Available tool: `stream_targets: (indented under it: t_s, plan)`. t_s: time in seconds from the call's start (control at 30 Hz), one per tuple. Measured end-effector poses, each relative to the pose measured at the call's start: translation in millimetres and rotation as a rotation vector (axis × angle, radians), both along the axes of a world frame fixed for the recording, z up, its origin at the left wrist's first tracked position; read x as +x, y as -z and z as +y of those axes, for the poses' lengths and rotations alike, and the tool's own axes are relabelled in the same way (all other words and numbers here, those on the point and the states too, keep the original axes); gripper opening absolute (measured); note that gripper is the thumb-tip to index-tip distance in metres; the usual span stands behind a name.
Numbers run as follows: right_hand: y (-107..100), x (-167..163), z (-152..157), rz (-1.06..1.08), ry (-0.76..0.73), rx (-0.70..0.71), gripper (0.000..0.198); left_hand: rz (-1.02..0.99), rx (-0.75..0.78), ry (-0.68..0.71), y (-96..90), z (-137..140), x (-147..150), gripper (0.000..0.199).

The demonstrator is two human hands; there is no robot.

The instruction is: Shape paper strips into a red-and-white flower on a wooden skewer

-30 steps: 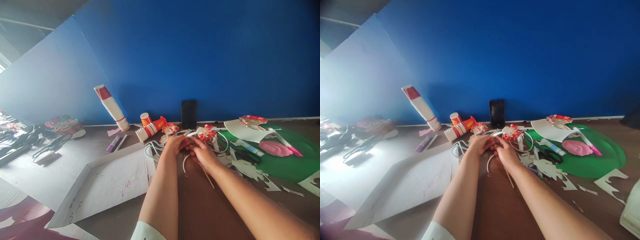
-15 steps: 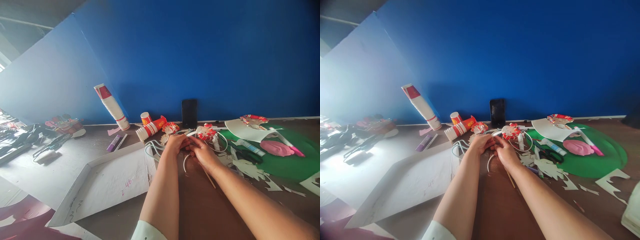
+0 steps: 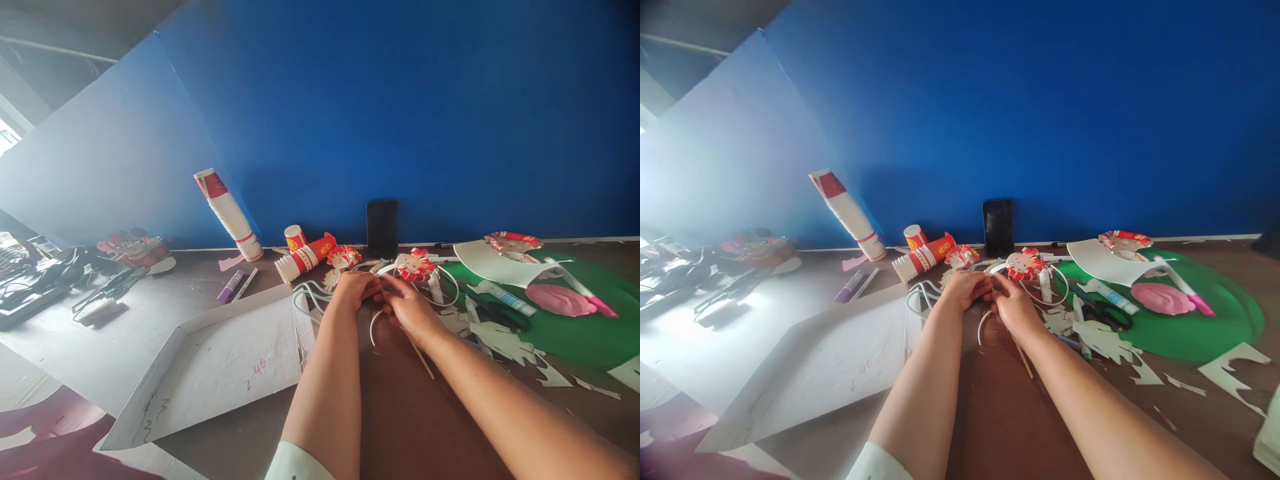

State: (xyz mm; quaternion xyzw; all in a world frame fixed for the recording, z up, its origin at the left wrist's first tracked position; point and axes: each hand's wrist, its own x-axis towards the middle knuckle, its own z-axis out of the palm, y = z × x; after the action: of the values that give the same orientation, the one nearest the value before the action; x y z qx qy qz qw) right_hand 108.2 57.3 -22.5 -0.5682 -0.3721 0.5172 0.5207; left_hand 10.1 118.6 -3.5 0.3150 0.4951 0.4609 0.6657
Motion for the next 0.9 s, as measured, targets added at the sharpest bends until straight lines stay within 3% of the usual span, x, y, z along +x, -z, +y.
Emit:
stream_targets:
  t_s: [0.9]
  plan:
    - [0.2,1.9,1.4,-0.027,-0.012,0.022,0.056,0.057,0.037,0.014,3.1,-0.1,2.2,0.015]
